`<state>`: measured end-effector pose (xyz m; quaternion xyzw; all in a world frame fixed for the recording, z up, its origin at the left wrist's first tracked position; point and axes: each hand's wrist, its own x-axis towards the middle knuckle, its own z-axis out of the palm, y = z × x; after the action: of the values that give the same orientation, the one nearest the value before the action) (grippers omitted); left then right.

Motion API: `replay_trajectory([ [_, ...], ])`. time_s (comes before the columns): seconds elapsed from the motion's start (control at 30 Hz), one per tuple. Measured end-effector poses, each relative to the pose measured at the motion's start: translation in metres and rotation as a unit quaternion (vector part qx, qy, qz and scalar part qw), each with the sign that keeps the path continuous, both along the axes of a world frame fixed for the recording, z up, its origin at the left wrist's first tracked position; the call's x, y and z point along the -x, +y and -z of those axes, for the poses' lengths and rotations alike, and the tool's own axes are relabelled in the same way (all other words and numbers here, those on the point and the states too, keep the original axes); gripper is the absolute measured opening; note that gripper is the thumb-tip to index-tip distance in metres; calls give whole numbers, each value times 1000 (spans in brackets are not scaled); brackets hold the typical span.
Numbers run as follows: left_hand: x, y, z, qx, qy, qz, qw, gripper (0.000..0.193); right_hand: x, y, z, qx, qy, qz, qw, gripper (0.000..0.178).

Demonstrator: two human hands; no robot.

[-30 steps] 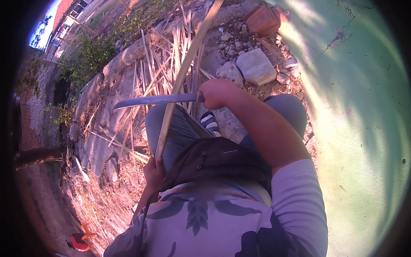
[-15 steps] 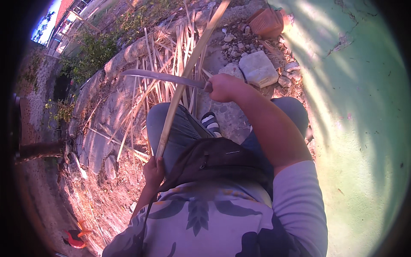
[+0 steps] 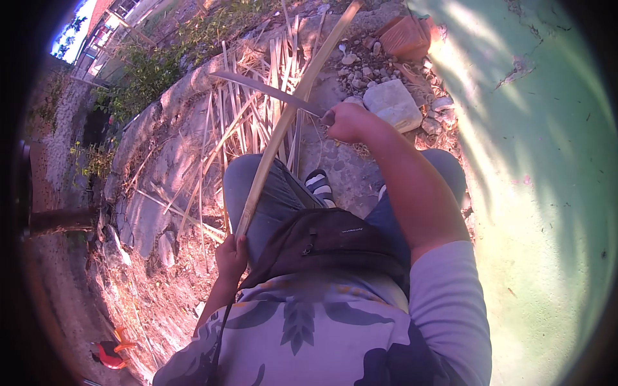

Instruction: The person repeatedly shaves a strip of bamboo using a machete while holding the bamboo in one hand.

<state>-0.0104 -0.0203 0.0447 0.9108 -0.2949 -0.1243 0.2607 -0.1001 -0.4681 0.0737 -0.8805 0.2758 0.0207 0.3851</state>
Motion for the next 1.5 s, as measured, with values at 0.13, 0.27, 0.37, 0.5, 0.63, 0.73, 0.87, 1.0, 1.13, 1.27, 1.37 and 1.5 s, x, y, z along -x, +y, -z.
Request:
replay_trajectory([
  [0.13, 0, 0, 0, 16, 31, -16, 999, 45, -5, 49, -27, 42, 64, -119, 990, 30],
  [0.27, 1, 0, 3, 43, 8, -15, 999, 45, -11, 62, -42, 133, 70, -216, 965, 27],
  [0.37, 7, -6, -3, 58, 58, -38, 996, 44, -7, 30, -27, 68, 72, -155, 983, 27],
  [0.5, 1, -1, -1, -22, 14, -19, 999, 45, -7, 7, -17, 16, 89, -50, 995, 32],
  [0.63, 5, -1, -3, 18, 42, -24, 999, 46, -3, 16, -16, 12, 45, -42, 998, 30],
  [0.73, 3, 2, 3, 9, 42, -25, 999, 44, -4, 38, -22, 37, 38, -89, 995, 28],
  [0.87, 3, 0, 5, 29, 29, -18, 999, 44, -6, 54, -39, 132, 71, -199, 968, 27],
  [1.0, 5, -6, 2, 33, 57, -27, 997, 41, -2, 16, -21, 102, 30, -143, 984, 26],
  [1.13, -2, -1, 6, -19, 14, -27, 999, 38, -4, 0, -30, 62, 43, -24, 997, 23],
  [1.27, 2, 6, 5, -12, -37, -7, 999, 36, -1, 20, -50, 159, 15, 13, 987, 20],
  [1.37, 5, 2, 0, 2, -6, 17, 1000, 40, 9, 25, -48, 179, -48, 6, 983, 19],
  [1.5, 11, 3, -12, -47, 22, 13, 999, 53, 18, 26, -52, 165, -119, 5, 979, 21],
])
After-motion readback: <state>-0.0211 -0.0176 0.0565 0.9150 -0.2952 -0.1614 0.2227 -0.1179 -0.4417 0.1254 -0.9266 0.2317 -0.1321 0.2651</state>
